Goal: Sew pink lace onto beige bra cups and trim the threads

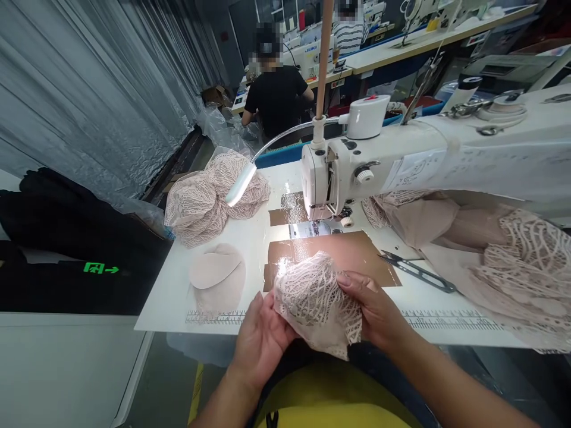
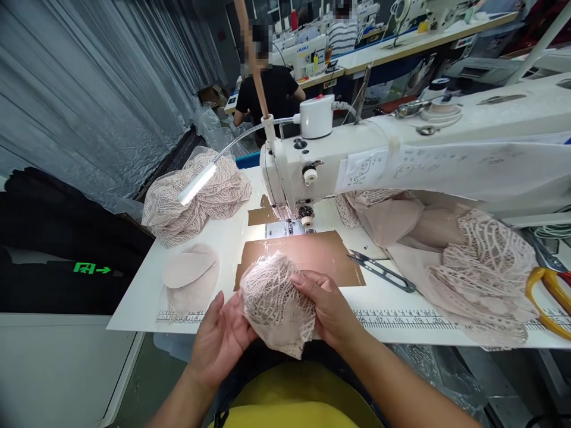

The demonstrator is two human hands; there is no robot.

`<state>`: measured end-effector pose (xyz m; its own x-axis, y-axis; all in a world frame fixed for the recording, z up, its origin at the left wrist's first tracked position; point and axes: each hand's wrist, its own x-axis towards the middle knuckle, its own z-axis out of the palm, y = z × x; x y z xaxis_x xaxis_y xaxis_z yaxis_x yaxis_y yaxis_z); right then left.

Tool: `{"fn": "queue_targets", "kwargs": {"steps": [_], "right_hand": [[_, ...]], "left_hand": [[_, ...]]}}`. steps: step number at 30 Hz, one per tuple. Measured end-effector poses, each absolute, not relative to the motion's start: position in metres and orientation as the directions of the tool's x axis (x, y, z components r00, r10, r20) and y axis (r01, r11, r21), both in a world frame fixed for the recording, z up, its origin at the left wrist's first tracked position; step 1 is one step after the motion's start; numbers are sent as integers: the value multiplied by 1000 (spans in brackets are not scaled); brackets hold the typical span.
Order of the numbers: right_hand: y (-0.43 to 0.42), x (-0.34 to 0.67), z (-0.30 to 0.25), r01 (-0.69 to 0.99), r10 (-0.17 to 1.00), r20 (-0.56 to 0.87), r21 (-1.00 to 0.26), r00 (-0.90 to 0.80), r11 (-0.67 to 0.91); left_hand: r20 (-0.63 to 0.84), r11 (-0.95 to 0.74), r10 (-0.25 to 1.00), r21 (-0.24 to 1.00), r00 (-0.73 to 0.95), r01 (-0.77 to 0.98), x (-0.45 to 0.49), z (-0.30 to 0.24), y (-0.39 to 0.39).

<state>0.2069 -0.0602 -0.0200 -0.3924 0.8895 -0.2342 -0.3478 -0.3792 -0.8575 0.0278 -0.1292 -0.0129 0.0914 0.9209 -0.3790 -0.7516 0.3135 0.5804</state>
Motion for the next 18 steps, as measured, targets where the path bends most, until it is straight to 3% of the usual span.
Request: {"fn": "queue_targets", "kwargs": {"steps": [2, 6, 9, 13, 16, 18], "right_hand": [[-63, 204, -20, -327, 881, -236, -864, -409, -383], [-65, 201, -20, -256, 886, -223, -903, -406, -344], [-62, 204, -17, -345, 900, -266, -856, -345, -385], [-55, 210, -11, -430, 947, -264, -845, -185, -319], [-55, 210, -11, -451, 946, -256, -833, -199, -320], [-57, 210, -12, -448, 936, -244, -827, -255, -338]], "left_hand": [[-361, 357, 918, 571, 164, -739, 38, -9, -130], [-382, 365, 914, 637, 134, -679, 55, -4, -128], [-408, 381, 905, 657, 117, -651, 56, -5, -128], [-452, 415, 886, 674, 104, -611, 44, -11, -132], [-447, 410, 890, 689, 94, -597, 34, -15, -136], [-392, 340, 920, 771, 19, -539, 27, -14, -139]]}}
